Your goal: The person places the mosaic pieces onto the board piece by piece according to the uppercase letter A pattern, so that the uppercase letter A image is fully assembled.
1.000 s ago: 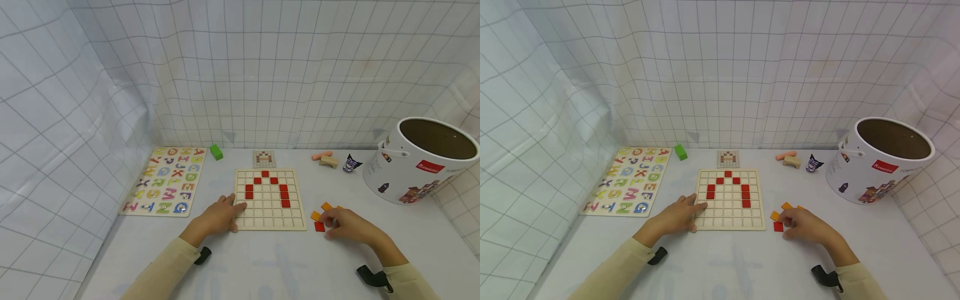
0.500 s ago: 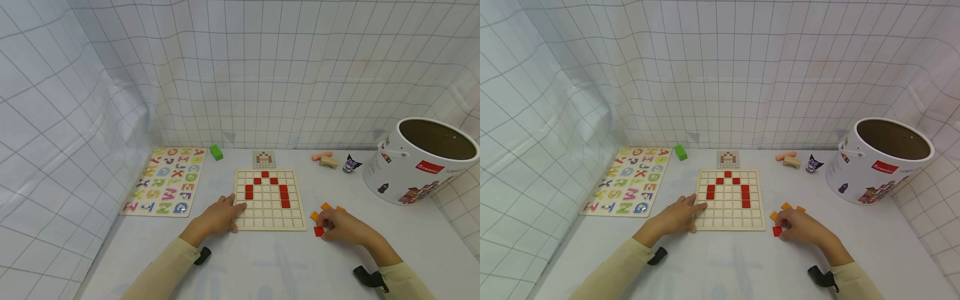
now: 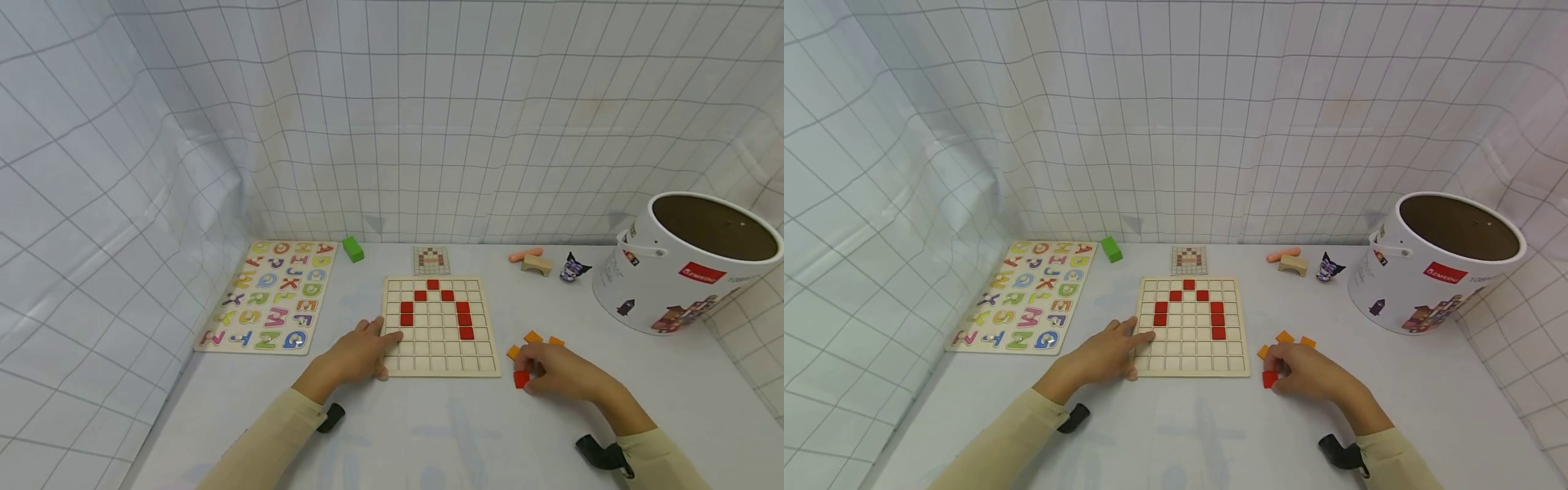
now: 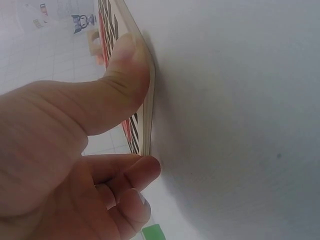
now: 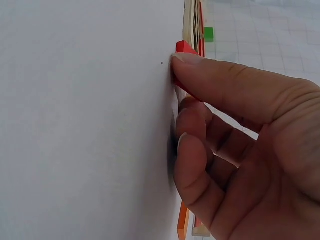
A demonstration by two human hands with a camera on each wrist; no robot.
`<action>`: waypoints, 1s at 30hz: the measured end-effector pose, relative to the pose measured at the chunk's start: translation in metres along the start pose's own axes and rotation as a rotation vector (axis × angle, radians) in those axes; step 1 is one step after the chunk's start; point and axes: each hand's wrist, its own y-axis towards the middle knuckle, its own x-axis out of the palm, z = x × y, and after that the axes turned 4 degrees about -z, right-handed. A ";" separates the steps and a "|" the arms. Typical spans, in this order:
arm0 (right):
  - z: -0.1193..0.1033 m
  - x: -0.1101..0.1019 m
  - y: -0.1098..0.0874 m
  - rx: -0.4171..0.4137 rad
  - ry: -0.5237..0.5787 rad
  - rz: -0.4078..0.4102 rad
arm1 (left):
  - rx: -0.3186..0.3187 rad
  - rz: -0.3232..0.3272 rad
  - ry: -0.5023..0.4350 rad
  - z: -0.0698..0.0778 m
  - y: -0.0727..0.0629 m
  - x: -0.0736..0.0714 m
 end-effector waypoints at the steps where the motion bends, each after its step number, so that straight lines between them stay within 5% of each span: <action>1: 0.000 0.000 0.000 0.000 -0.001 -0.002 | 0.001 0.001 0.001 0.000 0.000 0.000; 6: 0.001 -0.002 0.000 -0.014 0.039 -0.004 | 0.009 0.011 0.014 -0.001 0.001 0.001; 21: -0.001 -0.015 0.012 -0.049 0.448 0.093 | -0.025 -0.011 0.019 -0.003 0.000 0.001; 30: -0.008 -0.018 0.029 -0.095 0.503 0.103 | 0.013 0.003 0.022 0.000 -0.002 -0.001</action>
